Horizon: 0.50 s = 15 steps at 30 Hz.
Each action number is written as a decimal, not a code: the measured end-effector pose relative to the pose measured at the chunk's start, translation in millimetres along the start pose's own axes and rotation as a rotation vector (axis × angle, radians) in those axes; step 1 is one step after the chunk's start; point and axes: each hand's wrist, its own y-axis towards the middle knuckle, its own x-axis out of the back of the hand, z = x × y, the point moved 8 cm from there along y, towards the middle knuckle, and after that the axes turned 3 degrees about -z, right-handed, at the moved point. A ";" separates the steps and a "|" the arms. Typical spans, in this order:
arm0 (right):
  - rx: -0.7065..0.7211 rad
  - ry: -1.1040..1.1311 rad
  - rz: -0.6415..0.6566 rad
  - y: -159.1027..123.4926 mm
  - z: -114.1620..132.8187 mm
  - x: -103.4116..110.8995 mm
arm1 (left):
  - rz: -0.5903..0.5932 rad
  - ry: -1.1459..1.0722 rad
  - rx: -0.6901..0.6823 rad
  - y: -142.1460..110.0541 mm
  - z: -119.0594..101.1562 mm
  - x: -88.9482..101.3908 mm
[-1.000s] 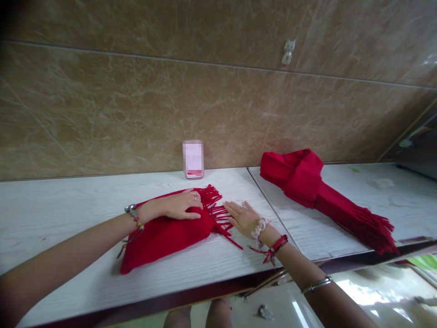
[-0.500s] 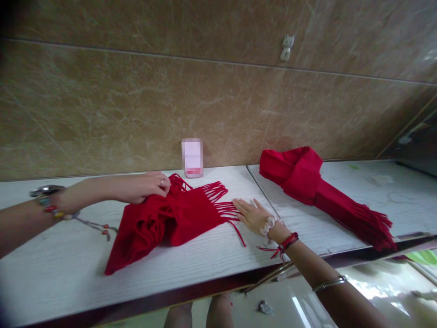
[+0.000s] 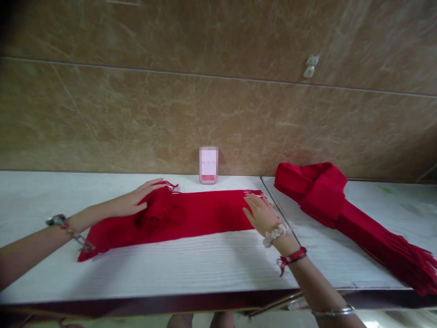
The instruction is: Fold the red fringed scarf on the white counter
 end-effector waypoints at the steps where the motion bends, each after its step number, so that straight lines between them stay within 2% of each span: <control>1: 0.026 0.021 0.036 11.6 20.0 -4.4 | 0.019 0.005 0.047 -2.3 -0.3 -9.0; 3: 0.066 0.053 0.129 27.9 51.1 -19.5 | 0.130 0.037 0.112 -10.4 1.4 -30.4; 5: 0.088 0.067 0.222 34.0 66.3 -37.3 | 0.243 0.101 0.120 -21.3 5.3 -46.3; 8: 0.073 0.065 0.275 30.2 62.4 -53.8 | 0.337 0.165 0.043 -33.4 10.6 -51.6; 11: 0.040 0.056 0.263 21.6 49.0 -56.6 | 0.391 0.157 0.013 -36.7 11.1 -47.1; 15: 0.029 0.030 0.245 16.9 42.7 -55.9 | 0.396 0.168 0.127 -34.2 -1.5 -45.4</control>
